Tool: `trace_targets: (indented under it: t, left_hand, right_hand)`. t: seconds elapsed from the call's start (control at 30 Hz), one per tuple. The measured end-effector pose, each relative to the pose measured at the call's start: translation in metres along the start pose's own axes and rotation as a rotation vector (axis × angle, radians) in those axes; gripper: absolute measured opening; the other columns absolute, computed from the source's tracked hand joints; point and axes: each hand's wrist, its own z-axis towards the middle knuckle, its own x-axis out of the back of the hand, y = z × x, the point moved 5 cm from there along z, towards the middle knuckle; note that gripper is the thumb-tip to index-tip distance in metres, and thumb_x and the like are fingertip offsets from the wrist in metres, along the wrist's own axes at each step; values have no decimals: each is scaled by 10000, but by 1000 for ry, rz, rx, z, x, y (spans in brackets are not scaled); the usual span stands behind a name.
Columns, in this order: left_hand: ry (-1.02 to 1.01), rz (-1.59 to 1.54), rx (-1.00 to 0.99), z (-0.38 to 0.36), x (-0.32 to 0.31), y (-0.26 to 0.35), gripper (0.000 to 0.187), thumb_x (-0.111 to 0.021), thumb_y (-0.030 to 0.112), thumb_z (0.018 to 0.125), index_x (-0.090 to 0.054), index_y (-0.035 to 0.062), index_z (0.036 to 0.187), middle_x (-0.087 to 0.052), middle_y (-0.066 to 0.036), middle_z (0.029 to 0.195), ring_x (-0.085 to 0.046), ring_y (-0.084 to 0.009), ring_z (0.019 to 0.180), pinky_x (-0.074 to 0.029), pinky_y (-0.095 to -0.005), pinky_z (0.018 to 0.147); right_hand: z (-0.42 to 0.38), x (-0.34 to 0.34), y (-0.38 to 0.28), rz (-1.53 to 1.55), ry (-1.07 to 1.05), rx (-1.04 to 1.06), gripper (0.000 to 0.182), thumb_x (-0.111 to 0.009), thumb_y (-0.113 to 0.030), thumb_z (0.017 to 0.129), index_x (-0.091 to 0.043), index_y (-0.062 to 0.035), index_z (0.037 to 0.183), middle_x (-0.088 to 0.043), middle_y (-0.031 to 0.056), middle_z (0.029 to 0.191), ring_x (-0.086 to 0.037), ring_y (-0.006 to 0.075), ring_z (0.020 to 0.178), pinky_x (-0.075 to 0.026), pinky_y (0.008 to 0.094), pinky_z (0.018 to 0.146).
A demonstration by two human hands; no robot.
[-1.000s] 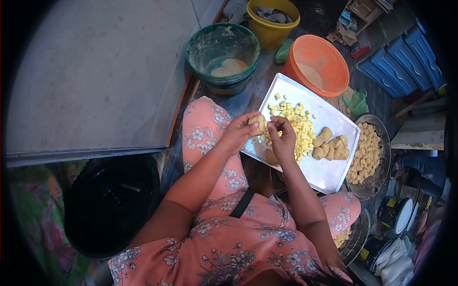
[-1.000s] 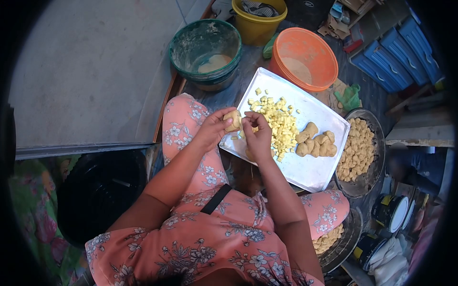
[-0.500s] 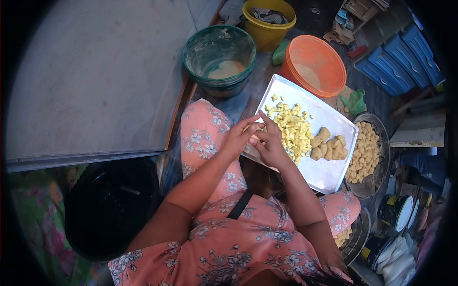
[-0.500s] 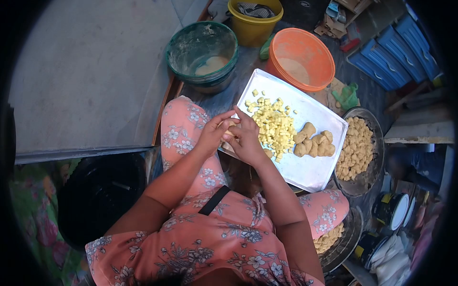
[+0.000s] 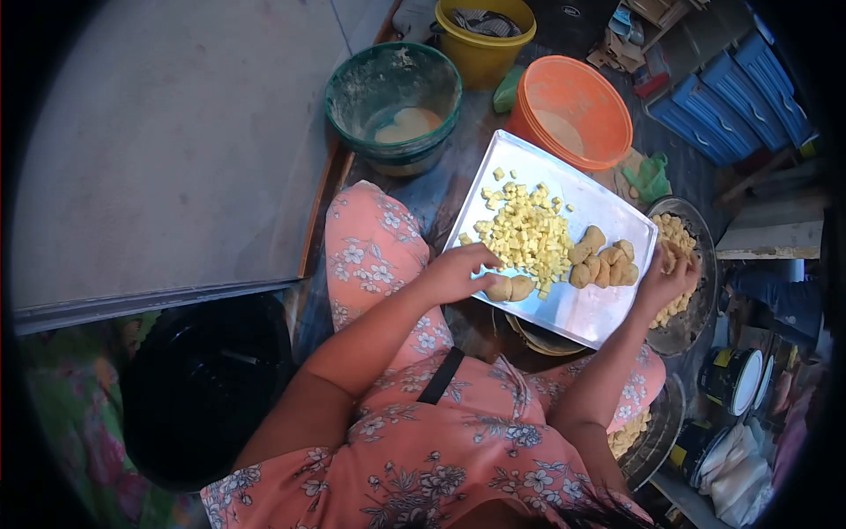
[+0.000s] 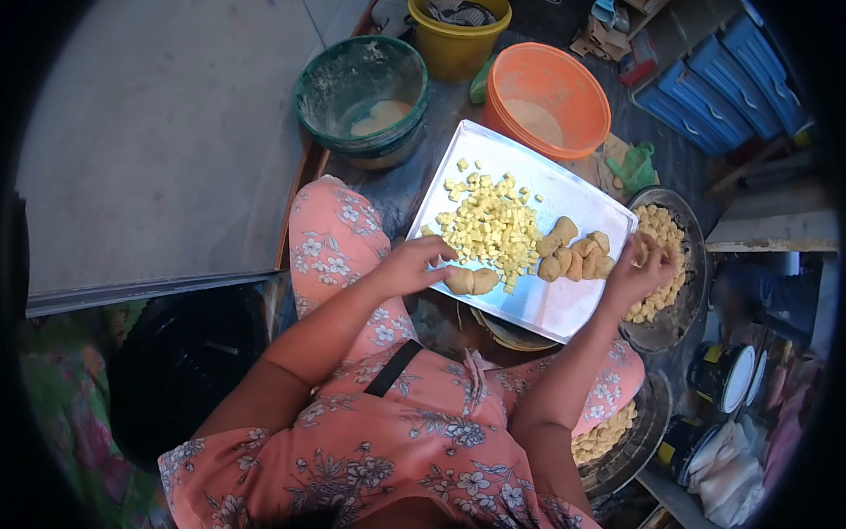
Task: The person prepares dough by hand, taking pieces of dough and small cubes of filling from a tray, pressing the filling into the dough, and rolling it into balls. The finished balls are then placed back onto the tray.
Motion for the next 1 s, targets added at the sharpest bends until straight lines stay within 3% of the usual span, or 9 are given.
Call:
trace_targets:
  t: [0.1,0.17,0.27,0.33,0.47,0.53,0.67,0.77,1.0]
  left_hand:
    - [-10,465,-372,-8,-34,15,377,-692,233,693,-570,50,999,-533,-84,901,-560,-263,854,-466,-350,693]
    - [7,599,-341,-12,-50,12,388,-687,230,682,-564,48,1002,-527,-87,903,-551,-262,867,-464,-349,703]
    - [74,835,-302,-8,-65,-6,380,-666,208,647,-559,41,972,-511,-93,906,-539,-266,878,-458,-352,707]
    - [158,778,-375,-8,-56,3,305,-641,167,643,-554,51,912,-518,-79,903,-546,-280,833,-464,-356,666]
    - [173,627,-331,-12,-33,25,231,-637,139,675,-531,45,858,-532,-103,898,-537,-298,859,-450,-356,683]
    - [30,235,174,-16,-13,15,240,-619,149,691,-516,44,881,-564,-153,844,-572,-341,772,-454,-410,652]
    - [387,12,-32,-18,18,-22,265,-599,159,733,-512,54,960,-586,-149,833,-605,-278,765,-469,-373,612]
    - [409,-838,130,-17,46,-37,202,-545,120,775,-518,63,966,-594,-105,884,-607,-199,803,-484,-308,608]
    - [422,-1175,100,-12,49,-24,315,-455,75,826,-483,22,1135,-583,-115,955,-589,-185,863,-513,-286,735]
  right_hand:
    - [3,7,-11,45,43,64,314,-671,-41,739,-581,-52,1039,-489,159,1160,-468,259,1075,-401,360,858]
    - [-17,-15,-32,390,-278,68,330,-684,-52,720,-585,-67,1034,-544,114,1096,-510,256,974,-393,354,869]
    - [-86,-40,-82,664,-1427,64,480,-711,17,607,-562,-87,1051,-563,71,973,-527,208,873,-445,311,778]
    - [-124,-44,-104,673,-1401,362,456,-708,-3,572,-588,-97,1002,-548,87,887,-553,270,919,-458,346,777]
    - [-134,-48,-119,412,-1386,329,296,-668,-125,626,-603,-86,912,-576,112,889,-577,299,861,-470,372,730]
    - [-127,-44,-120,315,-1423,269,258,-650,-164,643,-605,-83,885,-584,113,881,-587,300,836,-475,380,713]
    - [-129,-47,-127,199,-1360,314,250,-644,-199,651,-600,-87,870,-594,105,863,-598,294,809,-480,390,700]
    - [-131,-49,-125,167,-1363,320,227,-636,-184,665,-599,-85,867,-591,101,861,-595,292,826,-481,387,708]
    - [-142,-49,-173,464,-1151,467,149,-604,-153,711,-609,-74,837,-544,77,852,-561,261,814,-448,379,712]
